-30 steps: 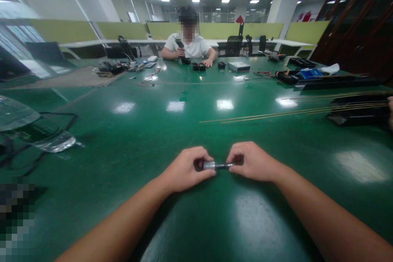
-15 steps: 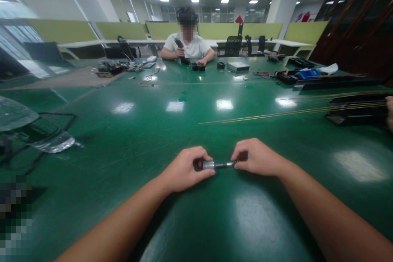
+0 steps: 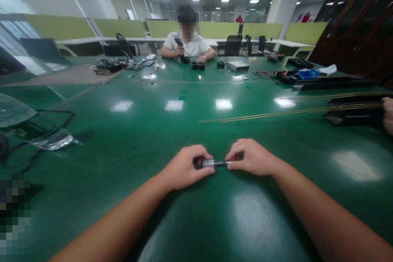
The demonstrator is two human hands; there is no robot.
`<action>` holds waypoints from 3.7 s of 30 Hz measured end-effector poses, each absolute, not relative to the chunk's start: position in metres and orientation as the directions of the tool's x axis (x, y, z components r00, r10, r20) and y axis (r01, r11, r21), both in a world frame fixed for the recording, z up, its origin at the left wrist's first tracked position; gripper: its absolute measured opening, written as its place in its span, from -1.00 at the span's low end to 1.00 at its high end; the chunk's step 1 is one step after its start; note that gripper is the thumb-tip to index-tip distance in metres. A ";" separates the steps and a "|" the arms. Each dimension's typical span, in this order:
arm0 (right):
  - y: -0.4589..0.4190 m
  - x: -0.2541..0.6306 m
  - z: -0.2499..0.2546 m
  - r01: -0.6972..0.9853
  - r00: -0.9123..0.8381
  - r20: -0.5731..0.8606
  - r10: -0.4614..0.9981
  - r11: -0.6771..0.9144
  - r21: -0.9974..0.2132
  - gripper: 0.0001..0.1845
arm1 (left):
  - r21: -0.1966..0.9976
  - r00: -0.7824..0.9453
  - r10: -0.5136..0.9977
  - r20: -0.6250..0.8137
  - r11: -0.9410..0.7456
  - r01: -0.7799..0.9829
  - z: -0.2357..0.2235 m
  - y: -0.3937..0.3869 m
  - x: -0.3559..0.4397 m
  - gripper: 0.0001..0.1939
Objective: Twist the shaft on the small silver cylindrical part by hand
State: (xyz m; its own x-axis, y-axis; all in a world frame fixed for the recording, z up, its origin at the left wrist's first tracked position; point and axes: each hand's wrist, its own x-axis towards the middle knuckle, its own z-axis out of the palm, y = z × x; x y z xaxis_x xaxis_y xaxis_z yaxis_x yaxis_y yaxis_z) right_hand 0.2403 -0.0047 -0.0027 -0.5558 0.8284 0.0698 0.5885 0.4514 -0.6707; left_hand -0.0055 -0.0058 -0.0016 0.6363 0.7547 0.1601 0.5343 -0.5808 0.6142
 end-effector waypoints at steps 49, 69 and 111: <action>-0.015 0.217 -0.013 0.562 -0.535 0.291 0.793 0.591 -0.579 -0.94 | 0.638 0.615 0.780 0.118 -0.534 0.555 0.001 -0.007 -0.006 -0.84; -0.014 0.225 -0.008 0.597 -0.536 0.223 0.814 0.553 -0.582 -0.93 | 0.647 0.613 0.781 0.121 -0.530 0.547 0.001 -0.008 -0.006 -0.84; -0.002 0.255 0.003 0.660 -0.518 -0.001 0.855 0.399 -0.636 -0.89 | 0.645 0.607 0.786 0.115 -0.524 0.556 -0.001 -0.006 -0.008 -0.80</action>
State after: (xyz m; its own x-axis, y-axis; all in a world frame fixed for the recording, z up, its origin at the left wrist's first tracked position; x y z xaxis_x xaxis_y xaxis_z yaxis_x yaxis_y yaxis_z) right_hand 0.2549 -0.0019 0.0028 -0.5180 0.8554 -0.0008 0.6602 0.3992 -0.6362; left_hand -0.0082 -0.0065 -0.0013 0.6075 0.7860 0.1150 0.5559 -0.5241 0.6453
